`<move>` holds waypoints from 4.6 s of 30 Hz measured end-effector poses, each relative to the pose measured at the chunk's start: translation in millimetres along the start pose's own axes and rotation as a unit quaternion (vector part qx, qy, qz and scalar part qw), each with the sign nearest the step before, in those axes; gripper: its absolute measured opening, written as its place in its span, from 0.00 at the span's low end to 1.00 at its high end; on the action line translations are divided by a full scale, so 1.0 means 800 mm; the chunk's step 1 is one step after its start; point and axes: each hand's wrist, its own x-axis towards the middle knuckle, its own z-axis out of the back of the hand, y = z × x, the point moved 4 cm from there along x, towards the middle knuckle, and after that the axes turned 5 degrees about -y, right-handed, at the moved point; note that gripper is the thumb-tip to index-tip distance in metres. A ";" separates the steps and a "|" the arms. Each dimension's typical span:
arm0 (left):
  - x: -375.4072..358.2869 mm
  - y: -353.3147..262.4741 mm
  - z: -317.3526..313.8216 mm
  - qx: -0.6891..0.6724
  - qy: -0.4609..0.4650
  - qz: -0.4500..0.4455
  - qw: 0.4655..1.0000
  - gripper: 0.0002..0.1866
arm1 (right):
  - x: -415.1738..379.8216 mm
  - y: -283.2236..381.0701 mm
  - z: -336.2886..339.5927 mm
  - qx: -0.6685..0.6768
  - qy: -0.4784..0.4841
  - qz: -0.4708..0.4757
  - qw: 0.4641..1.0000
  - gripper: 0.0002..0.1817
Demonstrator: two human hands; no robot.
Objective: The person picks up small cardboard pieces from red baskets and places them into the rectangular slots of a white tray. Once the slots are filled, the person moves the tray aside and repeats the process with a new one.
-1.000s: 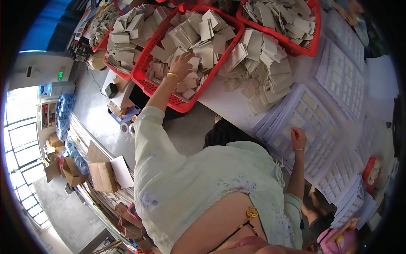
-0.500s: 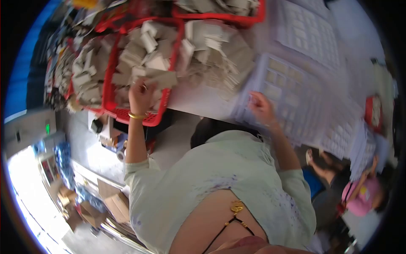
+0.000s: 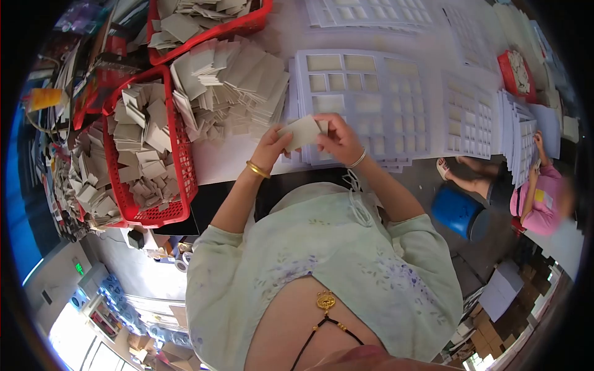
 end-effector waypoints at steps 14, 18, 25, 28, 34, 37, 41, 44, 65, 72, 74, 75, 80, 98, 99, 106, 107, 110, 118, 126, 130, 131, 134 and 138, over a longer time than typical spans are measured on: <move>0.108 0.077 -0.061 0.479 -0.037 -0.177 0.859 0.11 | -0.005 -0.022 0.208 -0.097 -0.317 -0.011 0.943 0.15; 0.122 0.084 -0.063 0.518 -0.054 -0.221 0.824 0.09 | -0.001 -0.026 0.201 -0.087 -0.305 -0.050 0.947 0.12; 0.111 0.070 -0.071 0.514 -0.108 -0.231 0.819 0.10 | 0.038 -0.051 0.183 -0.205 -0.260 -0.008 0.944 0.11; 0.093 0.067 -0.072 0.536 -0.134 -0.213 0.806 0.10 | 0.057 -0.063 0.165 -0.298 -0.201 -0.021 0.933 0.10; 0.066 0.093 -0.061 0.639 -0.049 -0.278 0.715 0.12 | 0.083 -0.093 0.151 -0.365 -0.162 -0.022 0.917 0.09; 0.052 0.094 -0.060 0.626 -0.043 -0.300 0.719 0.13 | 0.091 -0.098 0.152 -0.395 -0.147 0.006 0.907 0.09; 0.030 0.079 -0.047 0.573 -0.066 -0.322 0.751 0.14 | 0.089 -0.092 0.157 -0.295 -0.142 -0.099 0.940 0.09; 0.019 0.081 -0.020 0.568 -0.081 -0.301 0.762 0.16 | 0.081 -0.086 0.159 -0.238 -0.157 -0.122 0.951 0.09; 0.004 0.079 0.016 0.503 -0.096 -0.291 0.808 0.15 | 0.073 -0.055 0.113 -0.483 -0.172 0.093 0.853 0.07; -0.023 0.080 0.108 0.482 -0.234 -0.279 0.797 0.08 | 0.059 -0.066 0.096 -0.643 -0.064 0.170 0.744 0.08; -0.029 0.081 0.147 0.466 -0.312 -0.248 0.790 0.06 | 0.068 -0.049 0.078 -0.627 -0.077 0.187 0.752 0.08; -0.032 0.079 0.169 0.451 -0.361 -0.241 0.780 0.04 | 0.073 -0.040 0.068 -0.601 -0.091 0.202 0.768 0.08; -0.026 0.087 0.275 0.430 -0.529 -0.156 0.715 0.18 | 0.112 -0.036 -0.021 -0.527 -0.022 0.244 0.813 0.06; 0.043 0.084 0.291 0.317 -0.698 0.169 0.619 0.34 | 0.099 -0.061 -0.137 -0.374 0.086 0.135 0.914 0.04; 0.039 0.086 0.291 0.320 -0.693 0.149 0.628 0.34 | 0.094 -0.061 -0.130 -0.379 0.079 0.130 0.913 0.04; -0.009 0.117 0.285 0.359 -0.674 -0.049 0.644 0.29 | 0.080 -0.071 -0.120 -0.384 0.072 0.116 0.913 0.03; -0.012 0.121 0.286 0.358 -0.670 -0.078 0.646 0.28 | 0.082 -0.072 -0.125 -0.379 0.081 0.120 0.914 0.03; -0.015 0.143 0.297 0.316 -0.672 -0.102 0.663 0.26 | 0.090 -0.080 -0.145 -0.392 0.114 0.094 0.908 0.04; -0.009 0.124 0.285 0.395 -0.565 -0.015 0.724 0.21 | 0.157 -0.132 -0.256 -0.458 0.107 0.068 0.880 0.20; -0.021 0.096 0.278 0.419 -0.523 -0.148 0.727 0.29 | 0.200 -0.215 -0.312 -0.426 0.094 0.022 0.899 0.19; -0.030 0.088 0.276 0.395 -0.509 -0.264 0.718 0.24 | 0.200 -0.205 -0.307 -0.340 0.094 0.007 0.936 0.11; -0.030 0.086 0.275 0.387 -0.500 -0.288 0.719 0.23 | 0.198 -0.199 -0.305 -0.326 0.095 -0.005 0.941 0.09; -0.032 0.071 0.269 0.386 -0.474 -0.320 0.724 0.16 | 0.193 -0.197 -0.289 -0.335 0.047 0.069 0.939 0.07; -0.042 0.044 0.242 0.316 -0.445 -0.327 0.771 0.11 | 0.162 -0.142 -0.261 -0.266 0.015 0.104 0.958 0.06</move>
